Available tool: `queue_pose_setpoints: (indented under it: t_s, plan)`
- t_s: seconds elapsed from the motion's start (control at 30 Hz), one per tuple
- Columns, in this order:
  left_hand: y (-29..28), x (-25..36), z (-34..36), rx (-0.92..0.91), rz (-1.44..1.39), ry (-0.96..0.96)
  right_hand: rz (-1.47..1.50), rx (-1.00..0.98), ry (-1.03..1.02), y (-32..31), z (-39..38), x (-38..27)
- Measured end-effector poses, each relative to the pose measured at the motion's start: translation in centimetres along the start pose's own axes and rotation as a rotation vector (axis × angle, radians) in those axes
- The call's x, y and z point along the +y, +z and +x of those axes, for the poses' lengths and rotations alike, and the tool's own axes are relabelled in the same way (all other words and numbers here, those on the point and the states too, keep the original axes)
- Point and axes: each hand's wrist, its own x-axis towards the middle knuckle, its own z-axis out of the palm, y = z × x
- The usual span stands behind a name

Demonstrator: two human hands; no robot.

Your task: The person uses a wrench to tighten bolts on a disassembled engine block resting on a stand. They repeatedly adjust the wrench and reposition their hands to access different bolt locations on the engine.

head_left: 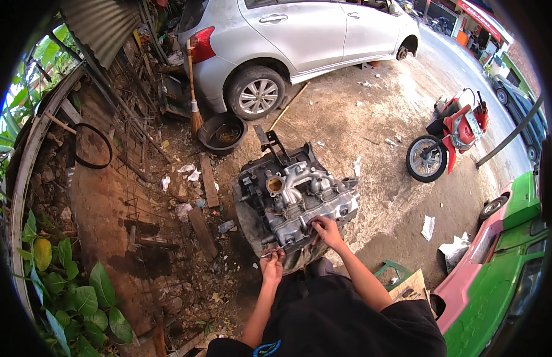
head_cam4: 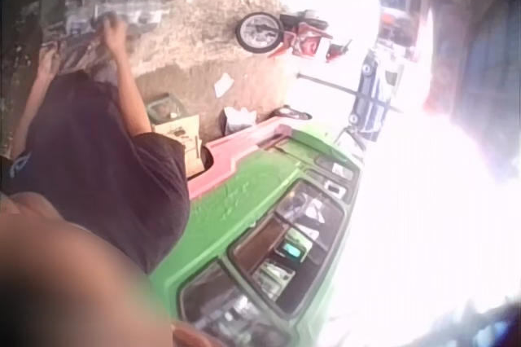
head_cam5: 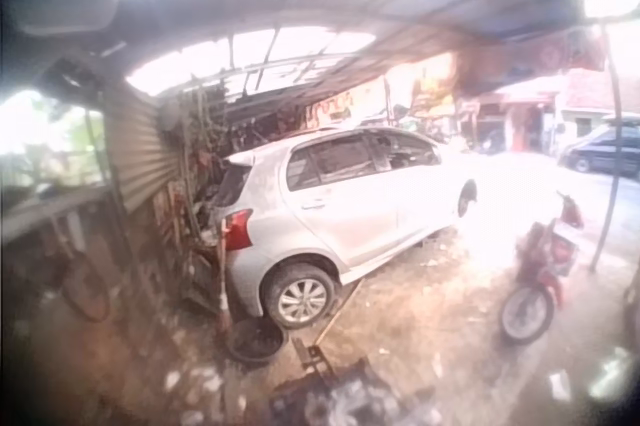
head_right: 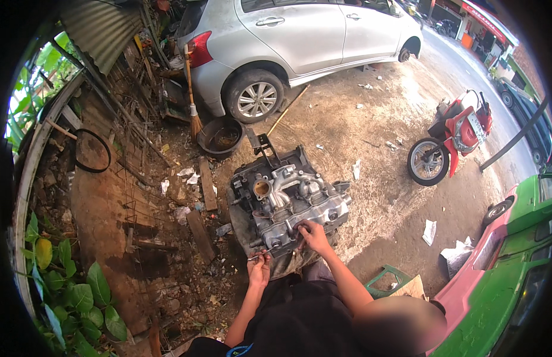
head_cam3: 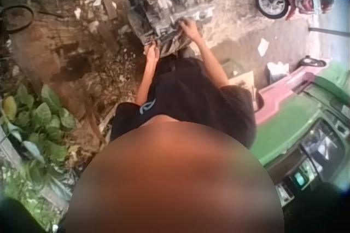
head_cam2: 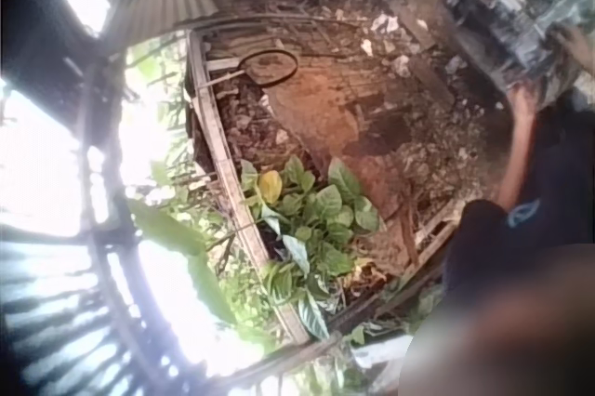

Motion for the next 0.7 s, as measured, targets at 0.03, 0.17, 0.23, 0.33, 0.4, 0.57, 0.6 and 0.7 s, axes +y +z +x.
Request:
queue_pose_setpoints:
  t_s: [0.03, 0.17, 0.23, 0.33, 0.4, 0.57, 0.6, 0.7]
  plan:
    - [-0.1, 0.0, 0.0, 0.016, 0.000, -0.005, -0.019, -0.006, 0.002, -0.1, -0.1, -0.2]
    - [1.4, 1.9, 0.4, 0.029, 0.075, 0.017, -0.060, -0.011, -0.016, -0.2, -0.4, -0.8]
    - [3.3, 3.4, 1.1, -0.061, 0.192, 0.046, -0.019, -0.020, -0.016, -0.1, -0.2, -0.7]
    - [7.0, 5.2, 2.8, -0.170, 0.437, 0.125, 0.003, 0.005, -0.037, 0.0, -0.1, -0.3]
    - [9.1, 6.2, 3.5, -0.263, 0.554, 0.165, -0.027, 0.018, -0.064, 0.0, 0.0, 0.0]
    - [12.8, 6.3, 5.3, -0.409, 0.804, 0.084, -0.054, 0.016, -0.080, -0.1, 0.0, 0.1]
    - [13.2, 6.4, 5.7, -0.456, 0.855, 0.028, -0.061, 0.007, -0.077, -0.2, 0.0, 0.0]
    - [14.1, 6.2, 6.4, -0.556, 1.166, 0.022, -0.072, 0.007, -0.070, -0.1, -0.1, -0.2]
